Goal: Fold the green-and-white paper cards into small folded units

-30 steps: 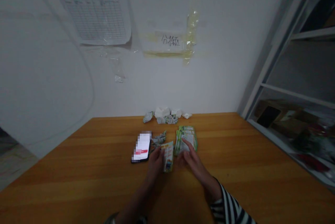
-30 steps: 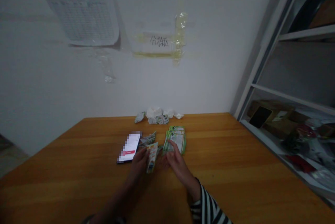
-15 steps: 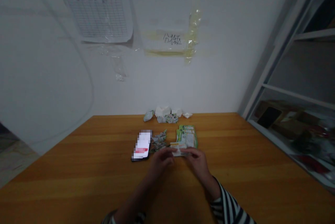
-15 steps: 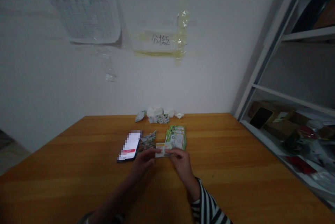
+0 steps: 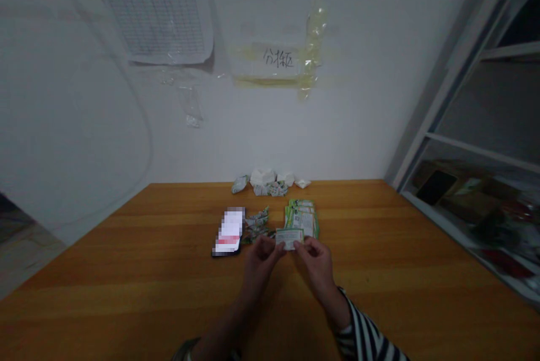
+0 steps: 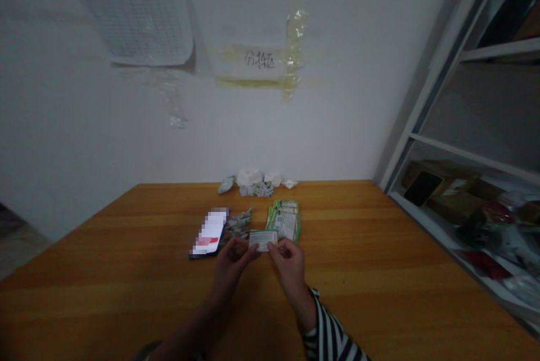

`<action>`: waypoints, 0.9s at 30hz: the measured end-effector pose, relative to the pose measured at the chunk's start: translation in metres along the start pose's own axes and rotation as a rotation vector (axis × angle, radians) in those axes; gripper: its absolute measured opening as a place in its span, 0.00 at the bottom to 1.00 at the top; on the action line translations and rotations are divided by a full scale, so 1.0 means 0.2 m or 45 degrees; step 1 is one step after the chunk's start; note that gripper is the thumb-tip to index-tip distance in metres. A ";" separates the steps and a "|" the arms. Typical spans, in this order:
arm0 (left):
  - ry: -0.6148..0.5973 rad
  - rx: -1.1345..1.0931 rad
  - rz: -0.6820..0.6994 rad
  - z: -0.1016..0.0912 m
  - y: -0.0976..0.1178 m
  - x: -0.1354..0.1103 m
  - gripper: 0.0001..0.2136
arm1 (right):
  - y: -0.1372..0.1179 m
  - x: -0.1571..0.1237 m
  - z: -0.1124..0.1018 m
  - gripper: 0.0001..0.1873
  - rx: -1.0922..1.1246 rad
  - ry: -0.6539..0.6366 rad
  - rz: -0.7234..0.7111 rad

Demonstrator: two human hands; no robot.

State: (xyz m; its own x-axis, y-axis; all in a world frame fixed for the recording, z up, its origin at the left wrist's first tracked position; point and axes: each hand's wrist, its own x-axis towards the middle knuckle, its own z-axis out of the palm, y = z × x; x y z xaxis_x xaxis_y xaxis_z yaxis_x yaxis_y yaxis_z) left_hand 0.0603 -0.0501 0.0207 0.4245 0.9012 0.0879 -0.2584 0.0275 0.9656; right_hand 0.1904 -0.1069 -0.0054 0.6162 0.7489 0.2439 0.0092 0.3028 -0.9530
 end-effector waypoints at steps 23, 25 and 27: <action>0.091 0.099 0.002 0.00 -0.05 -0.01 0.14 | 0.01 -0.05 0.05 0.20 0.022 0.097 0.074; 0.098 0.143 0.028 0.00 -0.05 -0.01 0.14 | 0.03 -0.06 0.06 0.21 0.021 0.106 0.079; 0.104 0.184 0.052 -0.01 -0.05 -0.01 0.14 | 0.03 -0.06 0.06 0.22 0.026 0.097 0.078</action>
State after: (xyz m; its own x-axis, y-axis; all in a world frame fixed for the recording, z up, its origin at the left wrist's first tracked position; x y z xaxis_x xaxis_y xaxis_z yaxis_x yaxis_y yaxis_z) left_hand 0.0608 -0.0514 0.0107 0.3424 0.9327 0.1133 -0.1442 -0.0670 0.9873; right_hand 0.1736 -0.1067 -0.0116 0.6735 0.7193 0.1702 -0.0457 0.2703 -0.9617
